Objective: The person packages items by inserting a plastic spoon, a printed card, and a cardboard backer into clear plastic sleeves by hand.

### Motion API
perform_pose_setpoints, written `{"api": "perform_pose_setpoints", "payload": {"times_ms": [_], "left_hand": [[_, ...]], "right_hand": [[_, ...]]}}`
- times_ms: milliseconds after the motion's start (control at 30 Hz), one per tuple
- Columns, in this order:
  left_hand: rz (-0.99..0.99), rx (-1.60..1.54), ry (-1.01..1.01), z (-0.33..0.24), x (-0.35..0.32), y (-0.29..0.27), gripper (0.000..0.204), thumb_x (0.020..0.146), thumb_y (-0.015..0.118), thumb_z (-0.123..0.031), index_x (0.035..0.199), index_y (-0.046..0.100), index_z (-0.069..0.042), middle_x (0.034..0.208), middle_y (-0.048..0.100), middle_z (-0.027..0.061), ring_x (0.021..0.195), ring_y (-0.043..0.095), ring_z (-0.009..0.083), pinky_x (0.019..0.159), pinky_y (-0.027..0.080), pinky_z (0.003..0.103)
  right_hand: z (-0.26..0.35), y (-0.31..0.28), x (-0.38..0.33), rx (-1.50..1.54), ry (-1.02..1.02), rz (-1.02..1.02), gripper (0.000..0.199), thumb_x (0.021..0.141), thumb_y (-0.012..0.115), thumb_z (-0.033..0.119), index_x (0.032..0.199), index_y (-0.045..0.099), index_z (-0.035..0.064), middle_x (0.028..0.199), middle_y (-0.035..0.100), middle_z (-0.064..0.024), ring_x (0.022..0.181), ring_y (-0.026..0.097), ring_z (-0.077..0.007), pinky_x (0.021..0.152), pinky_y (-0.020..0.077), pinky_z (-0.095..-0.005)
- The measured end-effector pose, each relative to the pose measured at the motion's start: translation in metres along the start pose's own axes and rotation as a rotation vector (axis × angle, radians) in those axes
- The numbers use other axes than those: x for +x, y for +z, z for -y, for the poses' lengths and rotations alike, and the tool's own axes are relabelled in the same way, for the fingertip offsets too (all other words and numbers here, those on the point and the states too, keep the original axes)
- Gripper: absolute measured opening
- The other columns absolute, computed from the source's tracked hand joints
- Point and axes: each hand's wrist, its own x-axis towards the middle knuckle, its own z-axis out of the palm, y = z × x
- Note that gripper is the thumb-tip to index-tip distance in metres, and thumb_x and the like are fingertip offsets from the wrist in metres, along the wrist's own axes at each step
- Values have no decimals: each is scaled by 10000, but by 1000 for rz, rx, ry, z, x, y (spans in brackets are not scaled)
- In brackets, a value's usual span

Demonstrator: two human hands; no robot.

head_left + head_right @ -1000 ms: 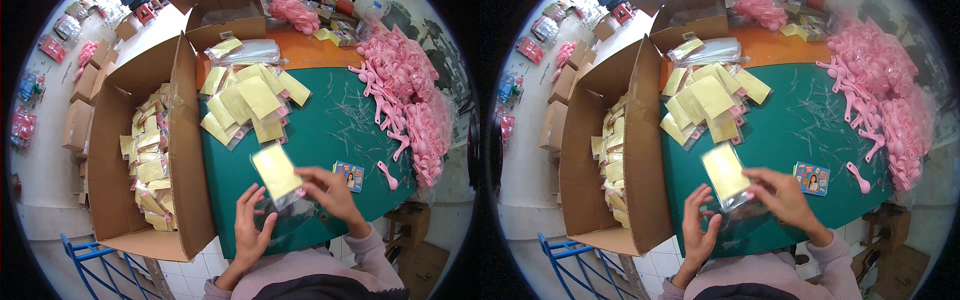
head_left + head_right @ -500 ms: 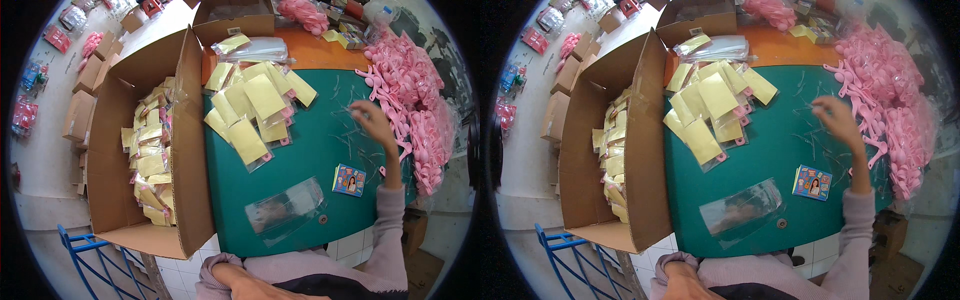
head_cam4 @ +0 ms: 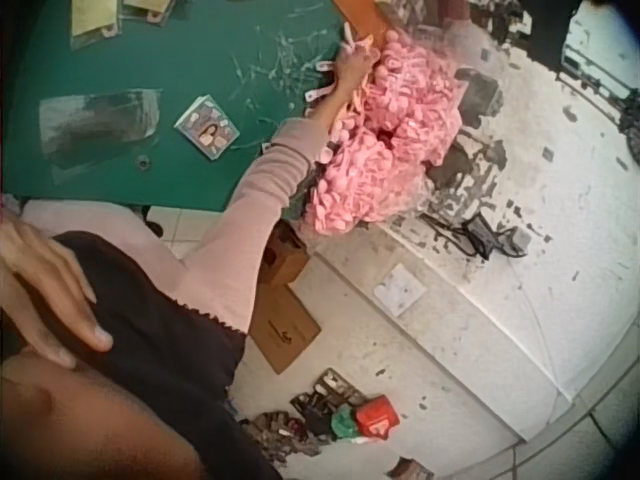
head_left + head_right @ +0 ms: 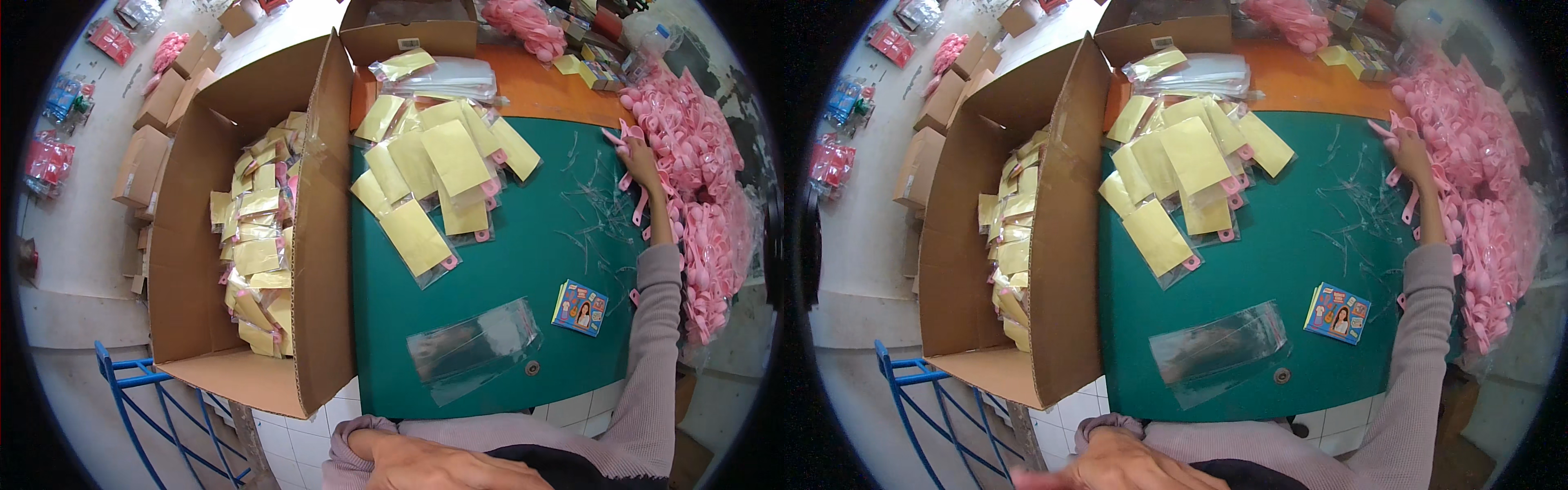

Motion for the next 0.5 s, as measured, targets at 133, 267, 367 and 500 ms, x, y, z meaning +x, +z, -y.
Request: {"api": "perform_pose_setpoints", "payload": {"times_ms": [133,267,367,500], "left_hand": [[-32,209,-170,-10,5,-1,858,771,376,-715,1001,584,86,1083,544,271,956,557,364,795,424,404],[26,274,-63,5,10,0,657,752,515,-639,904,551,0,974,586,149,815,558,288,706,415,358],[52,206,-50,8,10,1,634,751,533,-615,909,547,-2,967,589,131,802,554,272,691,401,344],[64,215,-31,11,5,0,578,774,544,-564,909,553,-2,958,594,120,791,556,258,684,393,328]], "right_hand": [[41,-10,-41,34,-90,4,289,744,573,122,993,493,-2,973,542,-206,922,515,-377,806,403,-420],[89,-43,-87,127,-144,147,317,705,598,86,995,491,17,1052,516,-188,955,499,-372,821,395,-418],[125,-65,-116,239,-178,158,275,717,556,50,988,520,23,1074,518,-185,986,486,-385,873,385,-408],[141,-95,-127,314,-252,301,304,737,559,25,1040,547,24,1168,517,-147,1094,489,-316,916,398,-358]]}}
